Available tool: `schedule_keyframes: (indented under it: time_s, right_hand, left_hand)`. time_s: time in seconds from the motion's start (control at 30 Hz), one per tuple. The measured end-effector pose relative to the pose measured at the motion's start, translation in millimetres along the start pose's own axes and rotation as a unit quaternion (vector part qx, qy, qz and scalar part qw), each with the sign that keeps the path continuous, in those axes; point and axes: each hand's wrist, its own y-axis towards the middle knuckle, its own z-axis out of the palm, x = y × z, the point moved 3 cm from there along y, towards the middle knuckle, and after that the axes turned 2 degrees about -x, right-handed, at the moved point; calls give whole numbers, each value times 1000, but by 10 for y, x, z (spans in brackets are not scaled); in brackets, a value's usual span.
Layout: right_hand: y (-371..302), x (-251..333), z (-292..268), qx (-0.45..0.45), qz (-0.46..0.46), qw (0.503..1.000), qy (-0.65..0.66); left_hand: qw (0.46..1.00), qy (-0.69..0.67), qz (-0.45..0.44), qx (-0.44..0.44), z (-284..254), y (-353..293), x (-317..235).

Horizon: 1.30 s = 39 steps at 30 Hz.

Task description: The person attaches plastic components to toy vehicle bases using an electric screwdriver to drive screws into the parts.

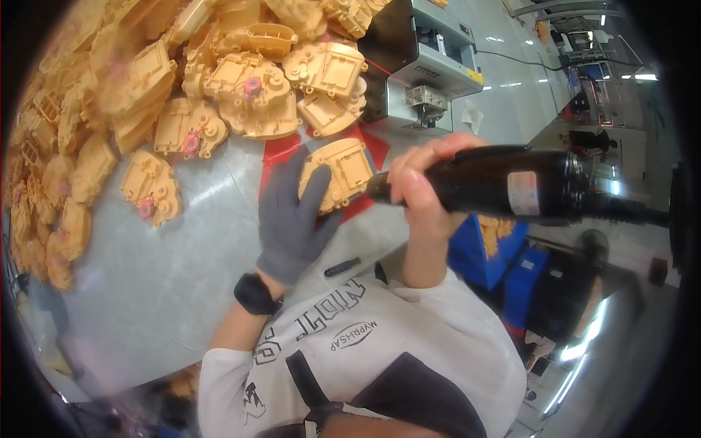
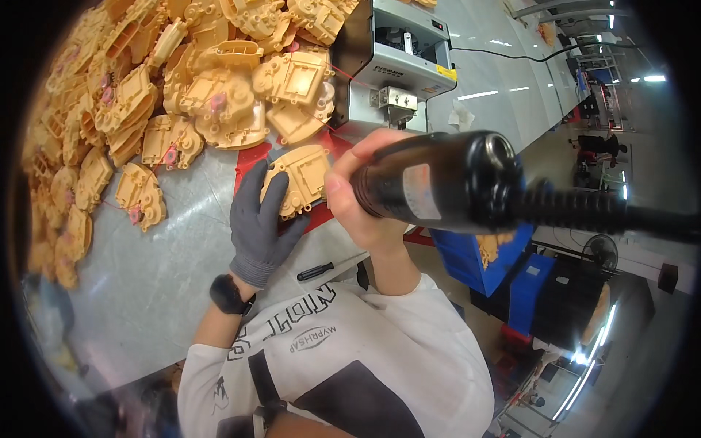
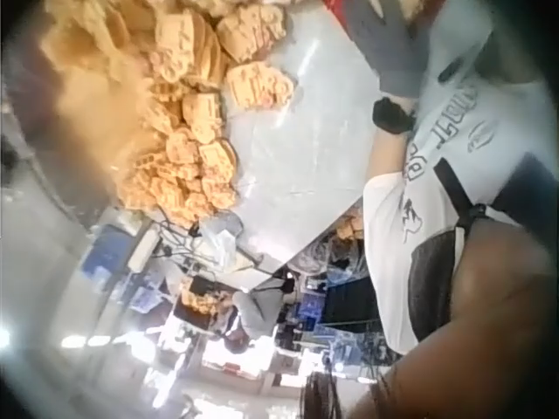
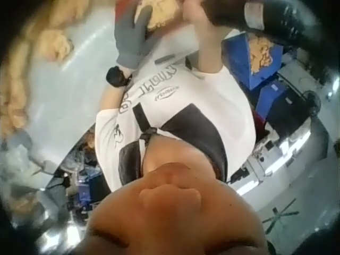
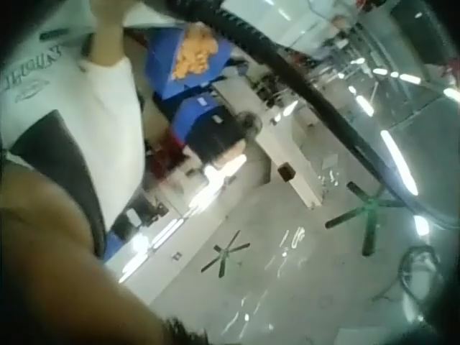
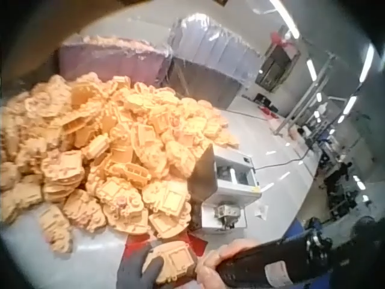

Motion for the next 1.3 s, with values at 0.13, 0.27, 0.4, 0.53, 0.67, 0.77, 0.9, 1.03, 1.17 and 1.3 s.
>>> schedule_keyframes:
  time_s: [0.13,0.27,0.4,0.53,0.67,0.77,0.9,1.03,1.17,1.3]
  right_hand:
    - [-3,-19,1,-8,22,1000,9]
    - [-15,-56,-22,-19,23,999,30]
    - [-27,-34,-31,12,5,1000,-15]
    - [141,46,-321,-94,-41,992,67]
    - [688,31,-630,-251,-83,964,29]
    - [844,-232,-619,-248,-23,968,-27]
    - [589,-153,-583,-226,23,974,24]
    - [188,230,-315,-104,-62,988,95]
    - [336,183,-365,-192,-127,972,55]
    - [703,22,-632,-265,-105,959,0]
  left_hand:
    - [1000,6,9,-21,-23,25,-17]
    - [999,19,13,-34,-29,42,-14]
    - [999,31,12,-24,-12,15,-2]
    - [999,41,-6,-16,-11,15,11]
    - [999,34,-11,-24,-3,-35,-32]
    - [999,23,-28,-17,3,-51,-13]
    - [999,29,-38,-25,-12,-25,7]
    - [1000,4,-17,-24,-23,-9,17]
    - [999,5,-29,-21,-17,-32,58]
    - [999,-10,-8,-32,2,5,7]
